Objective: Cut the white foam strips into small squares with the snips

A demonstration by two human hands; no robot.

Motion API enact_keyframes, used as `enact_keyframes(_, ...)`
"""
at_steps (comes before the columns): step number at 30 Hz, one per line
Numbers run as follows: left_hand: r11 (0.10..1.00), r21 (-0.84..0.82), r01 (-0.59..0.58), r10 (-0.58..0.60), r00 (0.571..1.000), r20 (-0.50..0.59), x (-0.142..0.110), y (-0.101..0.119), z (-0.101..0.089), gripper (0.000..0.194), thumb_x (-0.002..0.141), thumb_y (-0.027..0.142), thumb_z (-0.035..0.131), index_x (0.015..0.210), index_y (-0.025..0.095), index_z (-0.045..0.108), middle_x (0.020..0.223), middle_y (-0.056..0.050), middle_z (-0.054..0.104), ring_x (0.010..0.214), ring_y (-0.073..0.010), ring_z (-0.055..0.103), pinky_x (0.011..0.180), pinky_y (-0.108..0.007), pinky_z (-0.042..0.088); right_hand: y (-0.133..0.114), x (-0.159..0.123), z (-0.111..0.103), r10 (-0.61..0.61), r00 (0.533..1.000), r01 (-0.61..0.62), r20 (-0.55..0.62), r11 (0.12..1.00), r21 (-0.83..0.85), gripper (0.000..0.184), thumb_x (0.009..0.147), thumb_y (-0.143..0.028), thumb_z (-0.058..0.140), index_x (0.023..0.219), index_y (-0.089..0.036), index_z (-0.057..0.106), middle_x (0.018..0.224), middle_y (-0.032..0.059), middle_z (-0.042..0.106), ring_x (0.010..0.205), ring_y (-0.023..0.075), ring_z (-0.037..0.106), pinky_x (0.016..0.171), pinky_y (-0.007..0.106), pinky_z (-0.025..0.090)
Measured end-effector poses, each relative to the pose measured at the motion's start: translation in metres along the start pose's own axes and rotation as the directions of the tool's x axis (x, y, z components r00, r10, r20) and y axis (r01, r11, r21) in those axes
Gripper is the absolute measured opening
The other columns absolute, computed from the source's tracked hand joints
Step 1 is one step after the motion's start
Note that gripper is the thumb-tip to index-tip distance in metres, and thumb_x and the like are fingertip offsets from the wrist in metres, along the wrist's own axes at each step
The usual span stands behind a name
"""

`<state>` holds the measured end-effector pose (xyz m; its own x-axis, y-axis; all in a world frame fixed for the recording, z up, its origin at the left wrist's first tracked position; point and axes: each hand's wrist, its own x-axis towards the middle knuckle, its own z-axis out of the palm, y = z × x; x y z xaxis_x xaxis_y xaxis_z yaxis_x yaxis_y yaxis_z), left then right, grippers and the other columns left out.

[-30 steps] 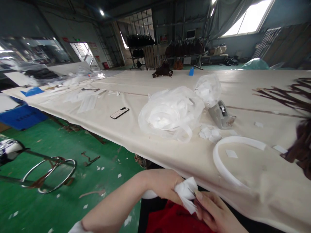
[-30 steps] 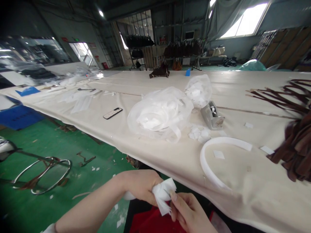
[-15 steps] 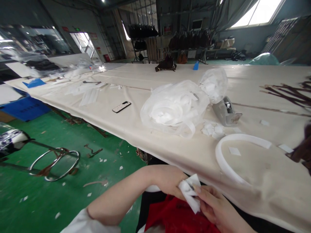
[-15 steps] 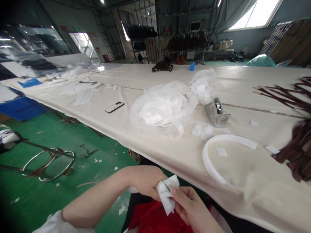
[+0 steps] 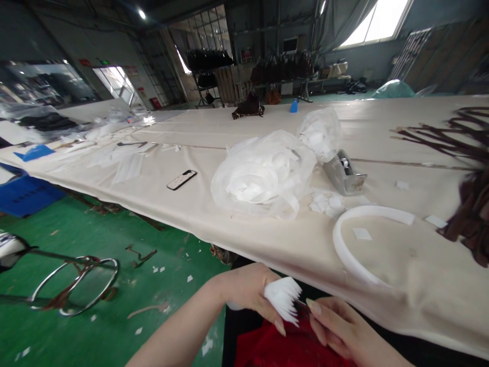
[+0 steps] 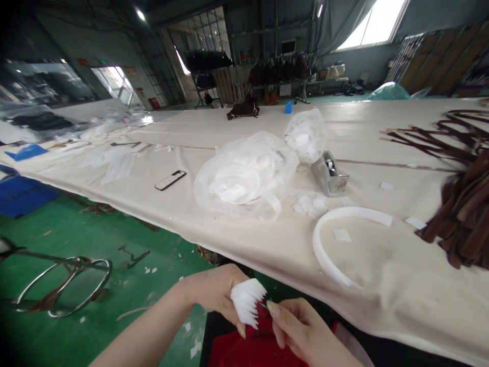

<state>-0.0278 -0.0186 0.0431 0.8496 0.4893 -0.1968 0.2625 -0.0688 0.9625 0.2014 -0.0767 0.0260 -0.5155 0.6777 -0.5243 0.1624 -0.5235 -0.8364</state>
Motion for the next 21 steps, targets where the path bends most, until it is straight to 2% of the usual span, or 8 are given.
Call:
enact_keyframes(5,1.0,-0.001,0.011,-0.011,1.0,-0.005,0.0,0.002,-0.001,0.046,0.06,0.054,0.083,0.081,0.014,0.072,0.077,-0.001,0.069,0.07,-0.0123,0.059,0.071,-0.017,0.044,0.003,0.001,0.001,-0.016,1.0,0.016,-0.006,0.998,-0.063,0.065,0.076,-0.079,0.048,0.05,-0.019,0.048,0.037,-0.0089,0.024,0.037,0.0057,0.016,0.042,0.028,0.009)
enact_keyframes(12,1.0,-0.007,0.007,-0.007,1.0,0.028,0.003,0.003,0.0,0.048,0.064,0.055,0.08,0.089,0.014,0.073,0.082,-0.001,0.07,0.072,-0.0127,0.059,0.069,-0.018,0.044,0.006,0.003,0.001,-0.006,1.0,0.003,-0.027,0.996,-0.09,0.066,0.077,-0.079,0.048,0.051,-0.018,0.051,0.039,-0.009,0.023,0.039,0.0061,0.017,0.043,0.028,0.009)
enact_keyframes(17,0.983,0.178,0.054,-0.066,0.996,0.06,0.009,-0.007,0.005,0.043,0.069,0.053,0.078,0.095,0.019,0.071,0.077,0.003,0.068,0.066,-0.0102,0.057,0.063,-0.016,0.039,0.009,0.008,0.005,0.074,0.997,-0.074,-0.035,0.997,0.012,0.07,0.067,-0.085,0.051,0.05,-0.018,0.052,0.041,-0.0066,0.029,0.041,0.0063,0.02,0.044,0.027,0.01)
enact_keyframes(21,0.94,0.333,0.077,-0.117,0.988,0.101,0.015,-0.01,0.007,0.037,0.071,0.055,0.075,0.08,0.02,0.069,0.061,0.005,0.059,0.054,-0.0092,0.048,0.053,-0.018,0.034,0.012,0.01,0.009,0.112,0.994,-0.109,-0.018,0.989,0.097,0.069,0.063,-0.086,0.055,0.051,-0.018,0.052,0.041,-0.0066,0.028,0.041,0.006,0.018,0.046,0.027,0.01)
